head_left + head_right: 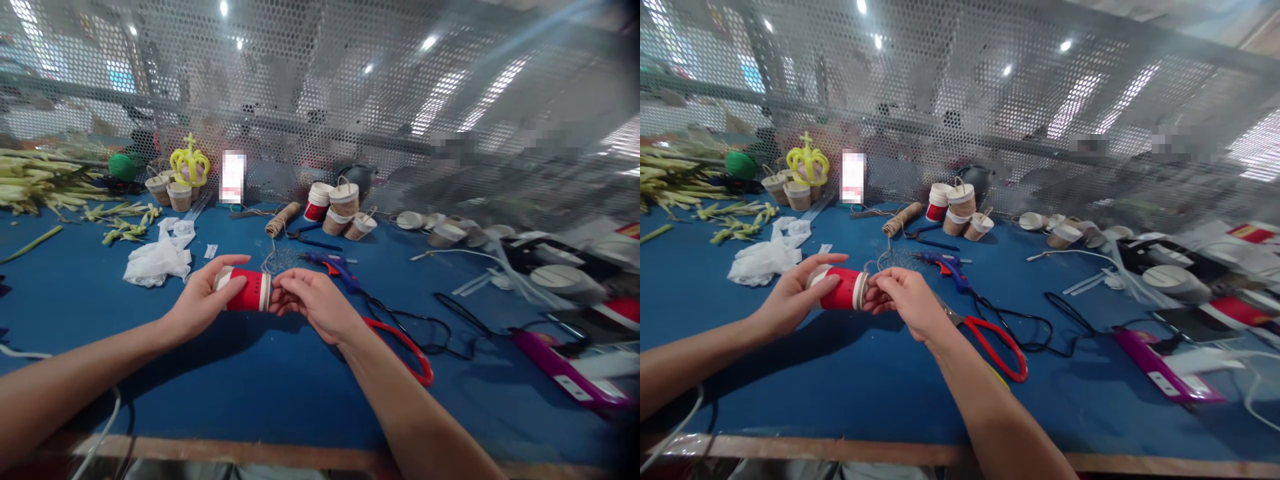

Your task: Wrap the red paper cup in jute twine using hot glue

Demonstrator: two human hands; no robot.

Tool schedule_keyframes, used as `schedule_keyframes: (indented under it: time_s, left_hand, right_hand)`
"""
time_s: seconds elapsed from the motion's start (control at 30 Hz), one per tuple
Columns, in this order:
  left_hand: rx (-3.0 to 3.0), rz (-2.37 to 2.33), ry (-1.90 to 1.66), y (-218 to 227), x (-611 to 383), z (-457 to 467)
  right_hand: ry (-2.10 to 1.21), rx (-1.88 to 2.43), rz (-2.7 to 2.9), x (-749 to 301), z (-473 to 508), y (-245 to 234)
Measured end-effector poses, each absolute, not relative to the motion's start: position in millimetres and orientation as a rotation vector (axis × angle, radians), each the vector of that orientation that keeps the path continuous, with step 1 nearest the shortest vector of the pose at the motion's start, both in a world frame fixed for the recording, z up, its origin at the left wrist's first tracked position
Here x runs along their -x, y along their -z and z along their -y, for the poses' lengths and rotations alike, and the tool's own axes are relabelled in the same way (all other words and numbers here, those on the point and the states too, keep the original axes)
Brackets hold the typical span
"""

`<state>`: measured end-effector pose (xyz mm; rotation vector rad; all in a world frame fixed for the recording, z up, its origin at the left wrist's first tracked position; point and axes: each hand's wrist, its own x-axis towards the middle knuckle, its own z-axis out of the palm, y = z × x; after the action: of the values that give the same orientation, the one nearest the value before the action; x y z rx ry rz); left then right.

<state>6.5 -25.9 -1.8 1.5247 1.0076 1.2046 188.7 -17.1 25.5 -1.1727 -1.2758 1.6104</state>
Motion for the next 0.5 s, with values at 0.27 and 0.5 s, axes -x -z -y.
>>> schedule_keyframes:
  time_s: [0.27, 0.5]
  left_hand:
    - [-1.098, -0.942, -1.160, 3.6, -9.0, 19.7]
    - [-1.046, -0.956, -1.165, 3.5, -10.6, 17.6]
  right_hand:
    - [-1.388, 1.187, 1.443, -188.9, 19.8, -23.5]
    - [-1.117, 1.354, 1.715, -188.2, 18.7, -20.5]
